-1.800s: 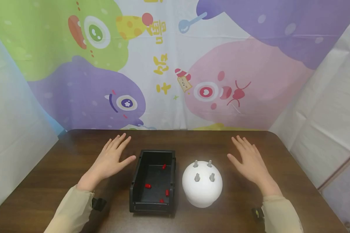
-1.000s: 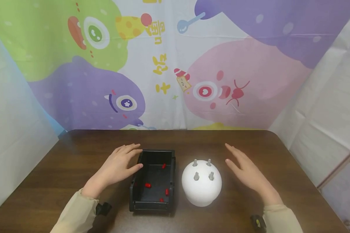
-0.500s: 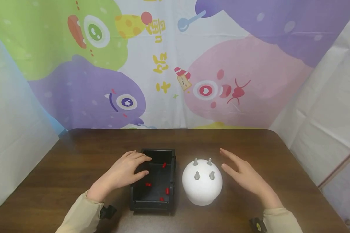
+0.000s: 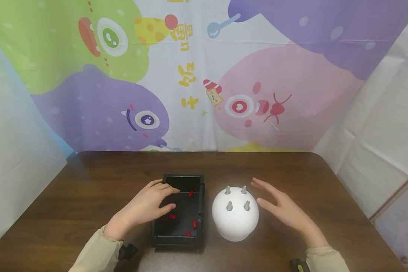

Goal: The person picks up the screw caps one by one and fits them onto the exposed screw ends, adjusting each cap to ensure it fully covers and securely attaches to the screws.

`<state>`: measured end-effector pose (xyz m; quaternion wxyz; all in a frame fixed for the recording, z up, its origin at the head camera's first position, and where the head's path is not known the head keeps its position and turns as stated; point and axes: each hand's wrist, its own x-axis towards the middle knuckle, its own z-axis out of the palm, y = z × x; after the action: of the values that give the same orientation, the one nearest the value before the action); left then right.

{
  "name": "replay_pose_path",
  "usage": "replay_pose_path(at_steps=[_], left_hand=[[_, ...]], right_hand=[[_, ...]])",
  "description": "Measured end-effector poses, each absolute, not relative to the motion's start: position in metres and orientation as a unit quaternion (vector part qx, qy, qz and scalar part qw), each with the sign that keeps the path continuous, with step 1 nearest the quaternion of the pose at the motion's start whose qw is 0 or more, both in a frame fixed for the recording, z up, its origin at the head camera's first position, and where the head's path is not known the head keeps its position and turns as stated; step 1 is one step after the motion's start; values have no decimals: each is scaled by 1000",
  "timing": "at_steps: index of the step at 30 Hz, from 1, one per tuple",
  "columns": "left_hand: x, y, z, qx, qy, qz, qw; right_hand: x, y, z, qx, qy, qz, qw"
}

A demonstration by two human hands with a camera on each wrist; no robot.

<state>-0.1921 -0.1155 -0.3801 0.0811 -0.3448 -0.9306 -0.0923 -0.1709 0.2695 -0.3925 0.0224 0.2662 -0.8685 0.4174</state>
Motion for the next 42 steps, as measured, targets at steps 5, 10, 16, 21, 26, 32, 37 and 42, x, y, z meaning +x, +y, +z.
replay_pose_path(at_steps=[5, 10, 16, 21, 26, 32, 37, 42], left_hand=[[-190, -112, -380, -347, -931, -88, 69], [-188, -108, -380, -350, -931, -78, 73], [-187, -103, -380, -354, -930, -76, 64], [-186, -99, -383, -357, -928, -65, 77], [-184, -94, -384, -361, -927, -59, 81], [-183, -88, -386, -366, -924, -65, 95], [-181, -84, -389, -368, -923, -63, 94], [-180, -80, -392, -375, -920, -58, 97]], right_hand=[[-168, 268, -393, 289, -856, 429, 19], [-166, 267, -393, 281, -864, 417, 23], [-167, 265, -393, 288, -865, 410, 23], [-168, 262, -392, 286, -868, 405, 21], [-169, 259, -391, 286, -868, 405, 17], [-171, 255, -391, 304, -862, 406, 18], [-171, 253, -392, 307, -861, 406, 16], [-170, 252, -391, 308, -860, 405, 21]])
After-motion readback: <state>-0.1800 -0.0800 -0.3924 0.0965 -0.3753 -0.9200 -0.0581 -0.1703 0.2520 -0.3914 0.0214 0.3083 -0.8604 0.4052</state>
